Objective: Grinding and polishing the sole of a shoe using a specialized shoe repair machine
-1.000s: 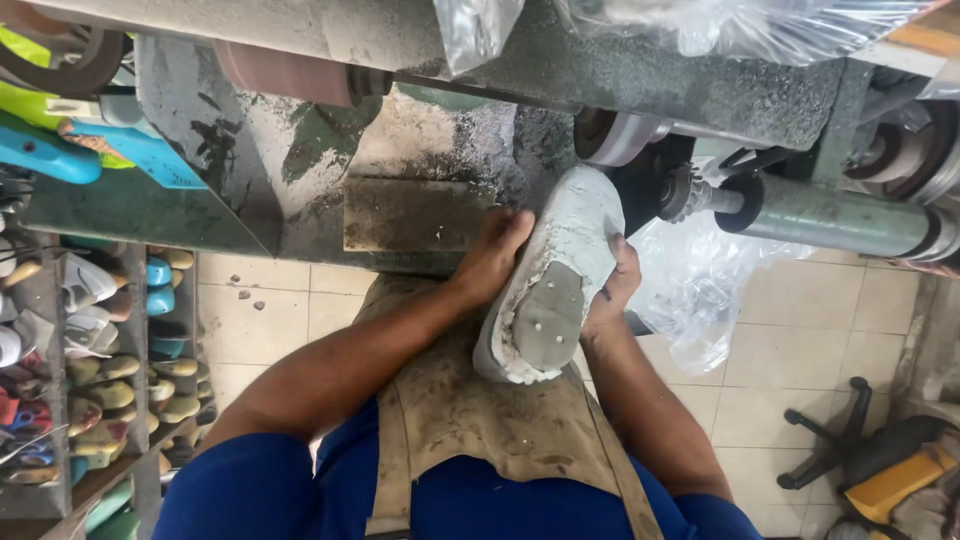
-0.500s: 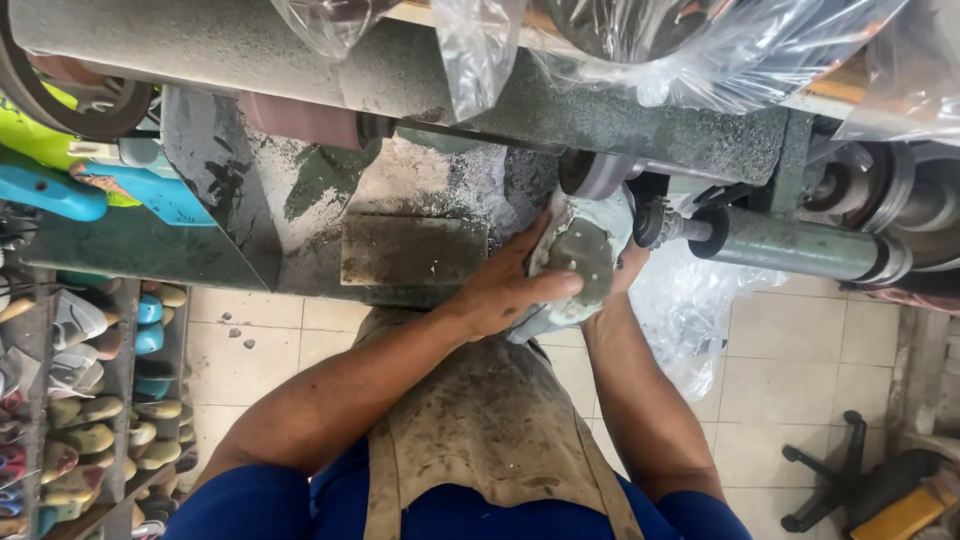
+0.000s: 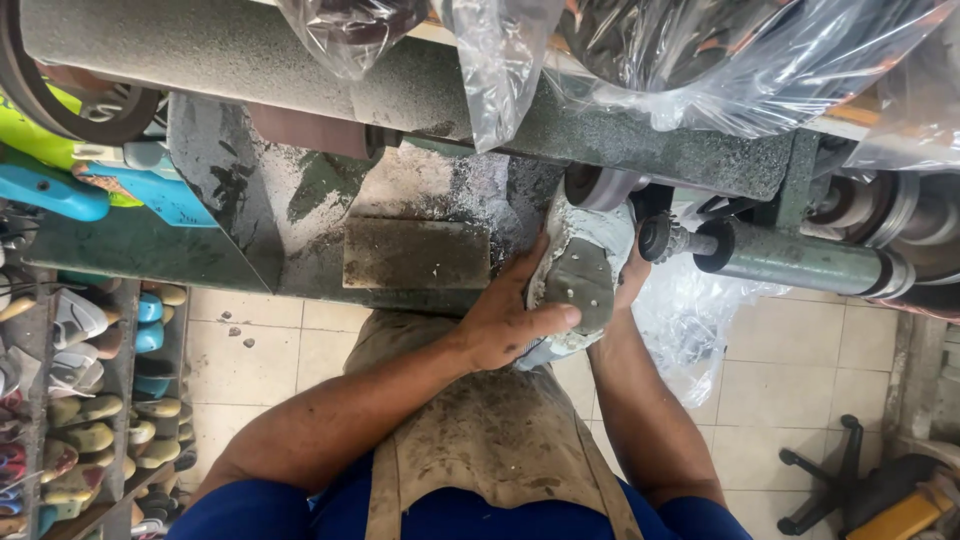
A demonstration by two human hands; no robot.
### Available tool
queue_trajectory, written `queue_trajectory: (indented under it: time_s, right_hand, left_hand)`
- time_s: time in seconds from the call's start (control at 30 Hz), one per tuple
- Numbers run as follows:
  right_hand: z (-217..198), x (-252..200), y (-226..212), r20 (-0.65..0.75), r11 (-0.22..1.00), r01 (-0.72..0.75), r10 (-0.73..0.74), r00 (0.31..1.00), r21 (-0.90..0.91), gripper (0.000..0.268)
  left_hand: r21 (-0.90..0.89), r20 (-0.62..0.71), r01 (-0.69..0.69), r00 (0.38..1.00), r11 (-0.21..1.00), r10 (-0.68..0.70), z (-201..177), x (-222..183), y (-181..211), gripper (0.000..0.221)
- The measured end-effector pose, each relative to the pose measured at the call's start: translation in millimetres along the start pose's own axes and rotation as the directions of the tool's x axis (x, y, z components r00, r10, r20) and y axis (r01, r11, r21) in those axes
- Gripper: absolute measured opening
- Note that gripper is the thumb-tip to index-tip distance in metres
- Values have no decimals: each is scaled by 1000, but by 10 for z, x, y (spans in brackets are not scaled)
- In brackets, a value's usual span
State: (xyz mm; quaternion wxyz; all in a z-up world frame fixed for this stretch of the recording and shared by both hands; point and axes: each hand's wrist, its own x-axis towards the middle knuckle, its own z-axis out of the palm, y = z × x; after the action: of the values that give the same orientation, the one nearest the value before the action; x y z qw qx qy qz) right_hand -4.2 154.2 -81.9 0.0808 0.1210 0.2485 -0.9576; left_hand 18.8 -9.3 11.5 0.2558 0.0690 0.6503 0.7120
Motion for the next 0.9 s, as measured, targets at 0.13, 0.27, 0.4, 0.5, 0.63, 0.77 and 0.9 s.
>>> queue_trajectory:
  time_s: [0.13, 0.27, 0.4, 0.5, 0.63, 0.77, 0.9]
  right_hand:
    - [113, 231, -37, 36, 1000, -5, 5, 999, 5, 73]
    - [92, 208, -66, 52, 1000, -29, 28, 998, 13, 74]
    - [10, 9, -37, 44, 998, -50, 48, 998, 32, 75]
    - [59, 44, -41, 67, 998, -45, 43, 997, 39, 76]
    - [128, 148, -75, 90, 998, -47, 43, 995, 45, 76]
    - [114, 48, -46, 106, 996, -73, 68, 992, 51, 77]
    - [97, -104, -14, 123, 993, -100, 92, 988, 58, 78]
  left_hand:
    - [-146, -35, 31, 999, 989, -37, 150, 140, 0, 115]
    - [-278, 30, -71, 996, 958, 82, 59, 174, -212, 88]
    - [-355, 72, -165, 977, 920, 203, 65, -32, -236, 84]
    - [-250, 31, -141, 988, 958, 154, 170, -85, -64, 104]
    - [-188, -41, -134, 991, 973, 128, 116, 52, -136, 109]
    - [-479, 72, -116, 983, 870, 171, 61, 3, -344, 84]
    - [-503, 36, -170, 976, 848, 217, 117, -255, -327, 81]
